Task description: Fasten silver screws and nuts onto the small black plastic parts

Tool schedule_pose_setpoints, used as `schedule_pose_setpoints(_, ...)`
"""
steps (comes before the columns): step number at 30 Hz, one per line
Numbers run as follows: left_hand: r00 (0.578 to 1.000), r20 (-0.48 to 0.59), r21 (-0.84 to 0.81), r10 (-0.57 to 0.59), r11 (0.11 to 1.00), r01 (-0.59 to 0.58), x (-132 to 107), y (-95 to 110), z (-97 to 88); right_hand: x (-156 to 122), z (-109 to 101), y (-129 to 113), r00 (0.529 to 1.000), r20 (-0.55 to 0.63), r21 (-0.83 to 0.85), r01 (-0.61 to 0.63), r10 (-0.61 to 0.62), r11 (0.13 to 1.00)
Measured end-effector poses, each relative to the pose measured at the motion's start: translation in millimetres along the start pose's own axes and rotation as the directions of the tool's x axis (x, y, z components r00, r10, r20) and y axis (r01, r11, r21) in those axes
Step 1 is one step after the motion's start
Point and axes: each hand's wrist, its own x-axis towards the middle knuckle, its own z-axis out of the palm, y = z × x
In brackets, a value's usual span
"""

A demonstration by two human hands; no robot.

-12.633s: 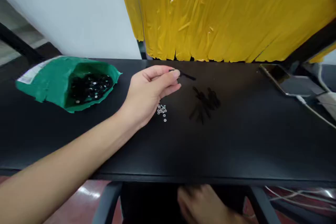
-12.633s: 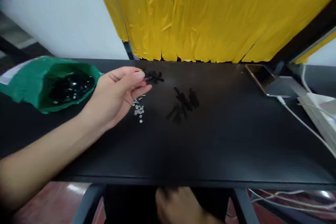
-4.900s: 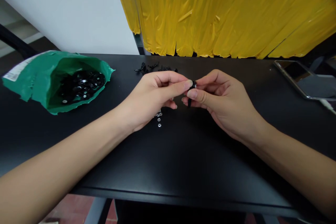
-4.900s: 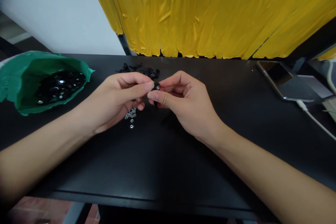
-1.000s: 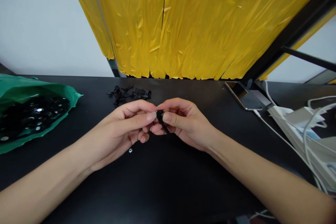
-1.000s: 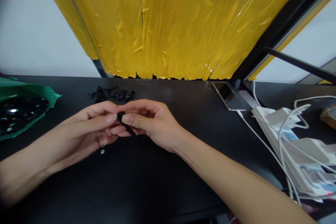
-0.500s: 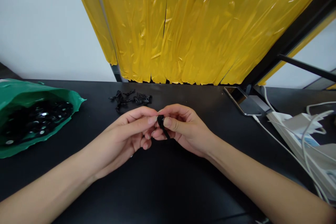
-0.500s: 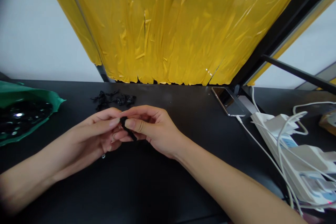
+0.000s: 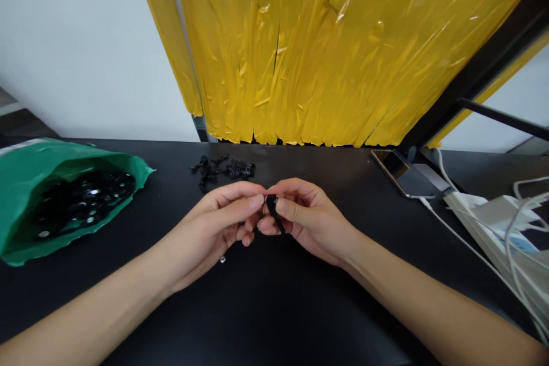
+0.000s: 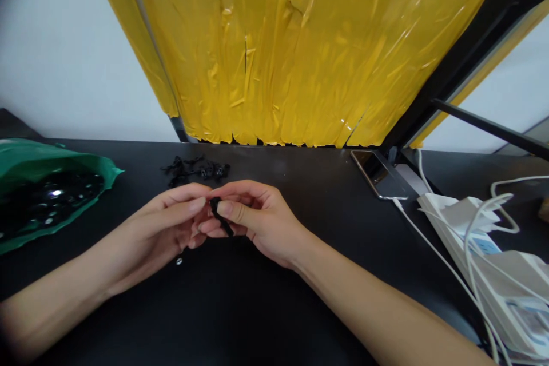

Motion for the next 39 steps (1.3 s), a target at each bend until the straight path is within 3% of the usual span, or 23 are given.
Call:
schedule_pose_setpoints(7,0.973,0.009,0.363,0.229,0.906,-0.217,1,6,-1.4,0,-2,1,0.998,-0.058,0.029,-0.012,0.014,1.000)
schedule_pose_setpoints(10,0.957,0.032,0.504,0.289,0.822,-0.265,0,10,-1.5,-1,-3,2,0.997,-0.073,0.035,-0.018,0.020,0.999)
schedule_pose_setpoints(14,0.948,0.053,0.573,0.315,0.767,-0.287,-3,12,-0.4,-1,-3,3,0.997,-0.077,0.034,-0.027,0.029,0.999)
schedule_pose_setpoints(24,0.940,0.109,0.598,0.323,0.734,-0.321,-3,14,-2.9,-1,-4,1,0.995,-0.075,0.025,-0.060,0.062,0.998)
schedule_pose_setpoints(39,0.975,0.085,0.372,0.204,0.902,-0.221,-3,10,-2.8,0,-6,0,0.995,-0.072,0.020,-0.061,0.062,0.998)
